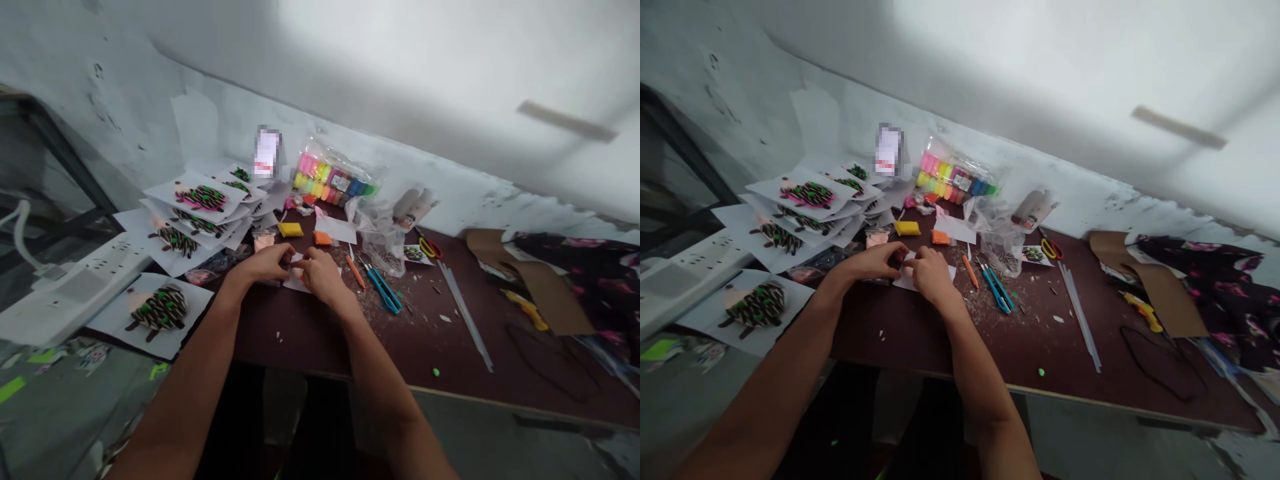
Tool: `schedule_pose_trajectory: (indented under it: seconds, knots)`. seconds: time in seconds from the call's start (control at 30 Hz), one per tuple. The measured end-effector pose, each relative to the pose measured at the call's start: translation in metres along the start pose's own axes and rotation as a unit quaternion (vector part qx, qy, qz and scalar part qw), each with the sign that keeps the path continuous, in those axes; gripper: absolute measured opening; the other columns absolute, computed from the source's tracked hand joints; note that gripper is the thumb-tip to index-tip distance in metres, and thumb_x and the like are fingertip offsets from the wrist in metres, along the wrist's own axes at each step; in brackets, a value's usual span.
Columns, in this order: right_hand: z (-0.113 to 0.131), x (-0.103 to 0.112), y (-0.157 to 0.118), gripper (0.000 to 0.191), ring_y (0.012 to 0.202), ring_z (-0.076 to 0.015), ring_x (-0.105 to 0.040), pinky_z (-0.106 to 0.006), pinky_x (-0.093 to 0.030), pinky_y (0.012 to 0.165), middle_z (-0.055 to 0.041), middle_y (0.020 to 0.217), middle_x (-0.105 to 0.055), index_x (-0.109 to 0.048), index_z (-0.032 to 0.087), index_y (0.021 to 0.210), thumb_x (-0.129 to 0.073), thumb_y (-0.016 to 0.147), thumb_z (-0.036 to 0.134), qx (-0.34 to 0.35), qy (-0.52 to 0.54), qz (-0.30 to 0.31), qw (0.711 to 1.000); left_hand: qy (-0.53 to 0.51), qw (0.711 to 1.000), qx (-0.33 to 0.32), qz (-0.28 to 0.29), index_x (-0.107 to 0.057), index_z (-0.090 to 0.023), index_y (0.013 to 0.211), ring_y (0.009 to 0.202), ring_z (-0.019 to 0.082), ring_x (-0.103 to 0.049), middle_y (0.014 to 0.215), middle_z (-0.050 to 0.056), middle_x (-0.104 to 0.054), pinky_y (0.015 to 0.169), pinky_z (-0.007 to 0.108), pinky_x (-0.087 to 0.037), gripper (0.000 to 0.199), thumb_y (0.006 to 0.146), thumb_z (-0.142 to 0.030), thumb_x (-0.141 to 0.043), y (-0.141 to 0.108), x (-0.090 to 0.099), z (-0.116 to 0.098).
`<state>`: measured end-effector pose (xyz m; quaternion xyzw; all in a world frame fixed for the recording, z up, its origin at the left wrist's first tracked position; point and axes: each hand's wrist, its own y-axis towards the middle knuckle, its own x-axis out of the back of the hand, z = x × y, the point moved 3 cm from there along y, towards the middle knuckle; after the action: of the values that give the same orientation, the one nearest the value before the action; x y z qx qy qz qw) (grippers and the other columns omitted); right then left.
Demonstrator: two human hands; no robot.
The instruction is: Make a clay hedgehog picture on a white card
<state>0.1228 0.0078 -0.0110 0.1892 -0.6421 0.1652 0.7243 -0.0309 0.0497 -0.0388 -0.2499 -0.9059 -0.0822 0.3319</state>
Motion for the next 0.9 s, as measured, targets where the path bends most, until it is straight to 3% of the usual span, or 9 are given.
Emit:
schedule_pose_trajectory:
  seconds: [0.17, 0.37, 0.63, 0.77, 0.9]
  knots:
    - [0.001, 0.000, 0.000, 0.034, 0.100, -0.0227, -0.055, -0.035, -0.040, 0.086, -0.0103, 0.110, -0.061, -0.073, 0.030, 0.119, -0.052, 0.095, 0.017, 0.002, 0.002, 0.009, 1.000, -0.006, 1.000, 0.000, -0.001, -0.058, -0.020, 0.101, 0.094, 0.024, -0.063, 0.097, 0.004, -0.066, 0.080, 0.033, -0.051, 0.046, 0.055, -0.022, -0.065, -0.001, 0.001, -0.001]
    - [0.000, 0.007, 0.000, 0.041, 0.099, -0.0204, -0.056, -0.032, -0.040, 0.087, -0.0086, 0.107, -0.063, -0.073, 0.027, 0.121, -0.050, 0.092, 0.010, -0.020, 0.034, -0.030, 0.999, 0.002, 1.000, 0.006, 0.000, -0.059, -0.020, 0.098, 0.090, 0.024, -0.064, 0.094, 0.003, -0.066, 0.077, 0.032, -0.051, 0.044, 0.055, -0.022, -0.064, -0.001, 0.001, -0.002]
    - [0.001, 0.001, -0.001, 0.037, 0.099, -0.0221, -0.057, -0.034, -0.041, 0.086, -0.0095, 0.107, -0.064, -0.075, 0.028, 0.116, -0.052, 0.092, 0.014, -0.009, 0.019, -0.006, 1.000, 0.017, 1.000, 0.006, 0.001, -0.060, -0.019, 0.098, 0.091, 0.024, -0.063, 0.095, 0.004, -0.066, 0.079, 0.032, -0.050, 0.044, 0.055, -0.021, -0.065, -0.001, 0.002, -0.005]
    - [-0.006, 0.007, -0.001, 0.045, 0.098, -0.0207, -0.058, -0.032, -0.042, 0.087, -0.0095, 0.107, -0.065, -0.071, 0.024, 0.124, -0.047, 0.089, 0.007, -0.054, 0.053, -0.062, 0.995, 0.024, 1.000, 0.010, 0.003, -0.061, -0.019, 0.095, 0.085, 0.023, -0.063, 0.092, 0.003, -0.067, 0.073, 0.031, -0.049, 0.041, 0.055, -0.024, -0.065, -0.002, 0.003, -0.005]
    - [-0.020, 0.016, -0.003, 0.043, 0.096, -0.0206, -0.059, -0.031, -0.044, 0.087, -0.0101, 0.104, -0.066, -0.073, 0.018, 0.117, -0.045, 0.088, 0.006, -0.114, 0.084, -0.147, 0.979, -0.023, 0.998, 0.013, -0.056, -0.064, -0.019, 0.094, 0.082, 0.022, -0.064, 0.087, 0.004, -0.069, 0.072, 0.031, -0.049, 0.034, 0.063, -0.032, -0.066, -0.002, 0.006, -0.010]
